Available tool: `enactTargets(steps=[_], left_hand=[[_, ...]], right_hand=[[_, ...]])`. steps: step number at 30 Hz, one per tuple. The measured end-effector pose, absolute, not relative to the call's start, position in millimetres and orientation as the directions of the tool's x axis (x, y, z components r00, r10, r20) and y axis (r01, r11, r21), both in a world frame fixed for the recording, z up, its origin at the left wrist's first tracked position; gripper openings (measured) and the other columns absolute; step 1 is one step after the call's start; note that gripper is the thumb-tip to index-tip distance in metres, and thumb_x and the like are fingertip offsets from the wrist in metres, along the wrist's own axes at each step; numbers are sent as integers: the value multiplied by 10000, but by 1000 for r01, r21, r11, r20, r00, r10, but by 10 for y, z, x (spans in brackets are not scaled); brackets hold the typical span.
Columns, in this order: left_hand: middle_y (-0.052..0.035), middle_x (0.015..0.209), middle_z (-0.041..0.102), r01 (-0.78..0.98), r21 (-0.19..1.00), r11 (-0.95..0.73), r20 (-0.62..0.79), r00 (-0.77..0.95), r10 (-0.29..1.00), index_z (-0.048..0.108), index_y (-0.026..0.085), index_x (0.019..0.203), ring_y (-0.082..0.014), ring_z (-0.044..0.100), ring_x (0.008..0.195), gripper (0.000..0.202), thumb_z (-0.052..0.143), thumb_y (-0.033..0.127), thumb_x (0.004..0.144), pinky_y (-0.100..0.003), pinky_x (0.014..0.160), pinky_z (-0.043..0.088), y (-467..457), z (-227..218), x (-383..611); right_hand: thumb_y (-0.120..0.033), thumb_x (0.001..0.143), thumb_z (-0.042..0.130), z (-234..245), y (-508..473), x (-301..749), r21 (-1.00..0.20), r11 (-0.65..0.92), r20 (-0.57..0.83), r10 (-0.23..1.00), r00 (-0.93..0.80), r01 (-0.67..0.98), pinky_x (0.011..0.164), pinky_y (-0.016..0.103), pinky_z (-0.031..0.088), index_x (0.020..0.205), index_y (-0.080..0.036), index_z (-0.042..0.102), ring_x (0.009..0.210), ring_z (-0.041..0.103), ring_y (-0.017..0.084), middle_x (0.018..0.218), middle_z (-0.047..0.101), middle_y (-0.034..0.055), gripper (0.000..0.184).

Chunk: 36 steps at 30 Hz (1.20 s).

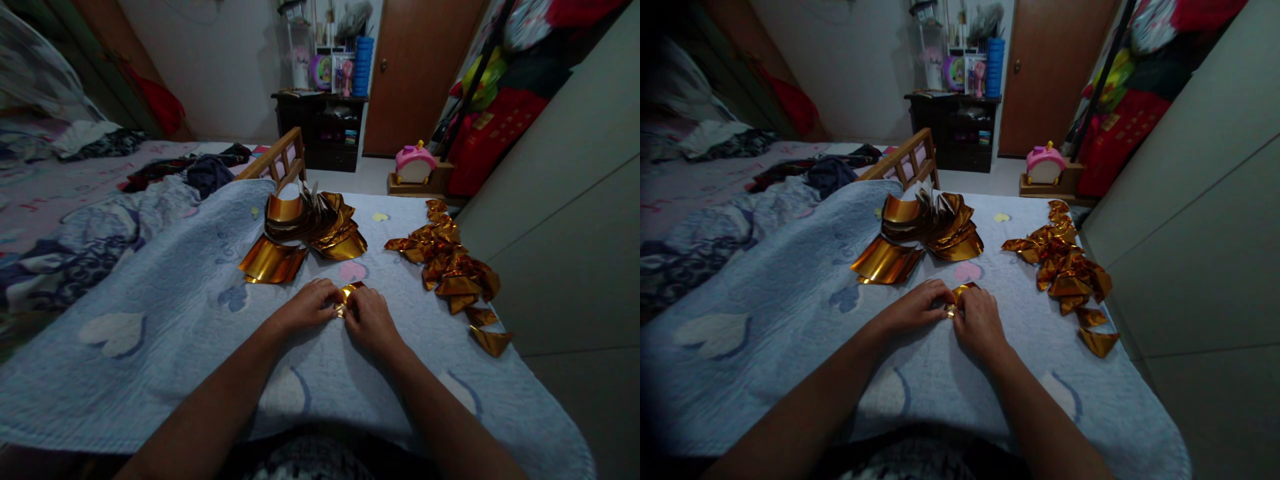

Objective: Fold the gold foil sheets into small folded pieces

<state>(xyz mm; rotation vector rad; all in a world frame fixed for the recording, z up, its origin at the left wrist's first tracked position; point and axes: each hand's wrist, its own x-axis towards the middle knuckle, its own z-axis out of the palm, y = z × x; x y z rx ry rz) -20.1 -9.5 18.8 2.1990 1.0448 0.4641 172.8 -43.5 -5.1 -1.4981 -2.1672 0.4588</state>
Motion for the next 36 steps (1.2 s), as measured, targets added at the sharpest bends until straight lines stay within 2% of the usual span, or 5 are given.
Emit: enactTargets(steps=[11,20,30,34,36], left_hand=[[-46,977,646,604,629,-489,37,605,795,655,199,969,-212,562,957,102,654,238,874,-340,868,426,-115,184,-160],[-47,992,636,608,625,-490,32,607,794,635,205,962,-218,552,972,85,640,239,885,-341,877,422,-121,163,-156],[-52,1019,638,614,629,-477,9,608,794,636,202,981,-221,546,989,102,644,215,880,-338,879,420,-131,177,-169],[-51,1018,629,609,629,-484,10,616,788,632,201,984,-222,541,1001,113,655,215,874,-339,889,421,-120,176,-173],[-53,1013,624,604,630,-488,10,622,783,633,195,985,-222,539,998,117,659,220,873,-339,888,422,-114,172,-178]], right_hand=[[-177,912,554,27,-481,1689,-450,355,169,935,-312,819,773,373,342,954,-200,564,897,519,252,997,632,92,49],[-262,937,586,66,-524,1697,-341,354,166,935,-315,871,817,409,345,1084,-213,562,975,495,291,1081,599,114,157],[-309,879,645,44,-525,1925,-367,346,163,938,-307,863,855,417,349,1293,-220,487,1031,489,300,1166,571,113,452],[-254,820,634,15,-505,2037,-413,387,165,922,-350,825,892,433,361,1315,-181,458,1075,484,308,1212,562,128,529],[-249,802,629,4,-480,2075,-469,376,171,926,-336,799,891,419,377,1256,-168,484,1058,497,291,1177,570,119,483]])
